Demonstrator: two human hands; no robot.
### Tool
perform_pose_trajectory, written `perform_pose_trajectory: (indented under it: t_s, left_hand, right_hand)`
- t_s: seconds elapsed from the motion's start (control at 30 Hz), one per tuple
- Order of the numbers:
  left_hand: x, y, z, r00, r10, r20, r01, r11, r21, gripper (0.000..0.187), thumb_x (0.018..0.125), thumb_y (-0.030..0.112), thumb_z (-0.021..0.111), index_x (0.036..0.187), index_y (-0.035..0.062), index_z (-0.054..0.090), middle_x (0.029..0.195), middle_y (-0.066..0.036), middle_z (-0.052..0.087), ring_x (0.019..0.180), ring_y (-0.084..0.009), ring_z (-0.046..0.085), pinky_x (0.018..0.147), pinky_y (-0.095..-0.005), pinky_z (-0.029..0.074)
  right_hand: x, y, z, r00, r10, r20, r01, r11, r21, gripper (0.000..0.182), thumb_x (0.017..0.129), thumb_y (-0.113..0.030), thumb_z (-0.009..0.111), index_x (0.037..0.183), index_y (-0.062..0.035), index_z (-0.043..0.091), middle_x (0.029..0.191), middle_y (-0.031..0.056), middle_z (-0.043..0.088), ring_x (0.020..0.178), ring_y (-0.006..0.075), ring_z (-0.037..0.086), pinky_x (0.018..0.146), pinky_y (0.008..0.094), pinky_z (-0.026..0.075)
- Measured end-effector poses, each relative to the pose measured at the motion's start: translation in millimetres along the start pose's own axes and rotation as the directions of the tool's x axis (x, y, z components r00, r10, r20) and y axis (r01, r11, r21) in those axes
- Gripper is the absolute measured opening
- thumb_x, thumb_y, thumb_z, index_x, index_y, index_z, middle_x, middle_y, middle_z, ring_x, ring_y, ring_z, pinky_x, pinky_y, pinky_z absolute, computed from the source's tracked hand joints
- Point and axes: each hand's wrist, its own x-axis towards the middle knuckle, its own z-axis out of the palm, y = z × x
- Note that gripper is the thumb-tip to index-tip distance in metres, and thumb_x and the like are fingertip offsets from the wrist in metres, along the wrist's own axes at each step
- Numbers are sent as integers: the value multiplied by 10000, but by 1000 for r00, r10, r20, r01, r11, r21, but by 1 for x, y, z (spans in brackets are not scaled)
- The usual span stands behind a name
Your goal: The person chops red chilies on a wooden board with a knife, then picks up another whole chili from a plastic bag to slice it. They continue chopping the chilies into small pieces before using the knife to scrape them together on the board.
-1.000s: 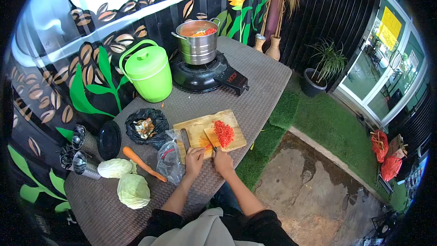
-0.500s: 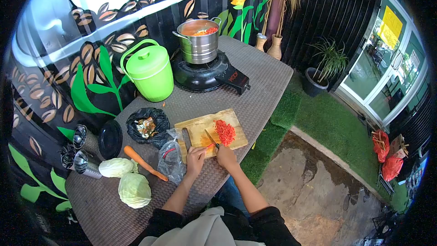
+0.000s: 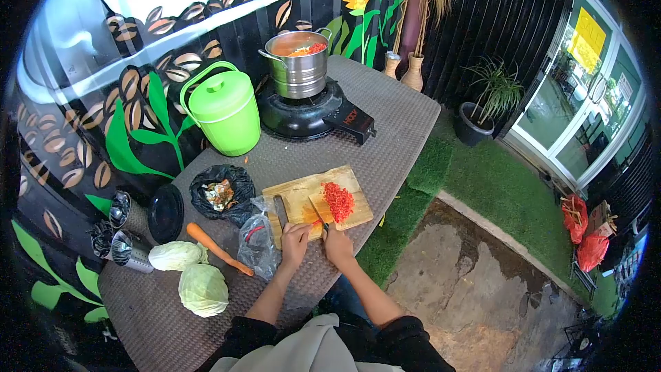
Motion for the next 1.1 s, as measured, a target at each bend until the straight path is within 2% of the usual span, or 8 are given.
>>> perform_pose_trajectory:
  t_s: [0.07,0.2,0.4,0.57,0.67,0.93,1.03,1.1]
  left_hand:
    - [-3,-3,2,1000,6,-9,-6,1000,15,184,805,3,623,961,20,719,968,-119,692,867,-276,564,797,-345,469]
    - [-2,-3,0,1000,-2,21,2,1000,-15,200,811,11,601,972,30,718,978,-102,691,896,-283,564,817,-354,470]
    - [1,-3,1,1000,-20,20,21,1000,-14,200,813,14,598,973,29,717,982,-103,690,901,-284,561,822,-356,468]
    - [0,-5,0,1000,-9,28,9,1000,-22,212,805,10,598,978,39,717,988,-105,689,899,-287,560,822,-357,469]
    - [-1,-4,3,1000,-9,15,9,1000,-18,226,797,6,598,984,47,717,990,-104,689,891,-288,561,818,-357,470]
    - [-2,-6,4,1000,-28,8,28,999,-18,219,797,2,598,974,44,720,988,-103,691,881,-282,564,808,-357,474]
    - [-1,-6,5,1000,4,-11,-4,1000,-9,185,813,4,614,961,29,721,977,-113,696,864,-275,560,801,-346,470]
    - [-3,-6,2,1000,2,2,-2,1000,-15,196,809,2,604,963,33,721,981,-110,693,873,-278,563,807,-349,472]
  right_hand:
    - [1,1,2,998,20,-52,-21,1000,-20,362,933,-311,493,1037,34,534,952,292,628,909,433,623,792,508,494]
    - [12,1,-20,992,-17,121,19,1000,-17,354,940,-311,479,1034,26,531,942,294,627,899,438,624,794,514,496]
    - [7,0,-4,999,3,-33,-3,1000,-7,357,951,-303,473,1029,43,508,892,305,626,886,457,614,750,529,486]
    - [17,6,-24,983,-25,181,29,999,-16,337,948,-301,469,1070,13,491,932,292,629,908,449,621,786,525,493]
    - [0,-3,-14,999,5,39,-4,999,-39,334,947,-292,474,1059,21,502,938,293,628,902,443,623,779,521,494]
    - [10,7,-15,988,-55,146,58,998,-20,329,945,-299,479,1082,-1,495,925,307,626,887,467,612,772,538,482]
    - [4,1,-6,1000,31,-2,-31,999,-4,328,944,-301,481,1049,7,520,906,315,621,884,449,616,772,530,478]
    - [15,4,-14,995,-27,92,28,1000,-5,334,945,-303,478,1072,5,510,904,311,623,877,452,615,766,529,477]
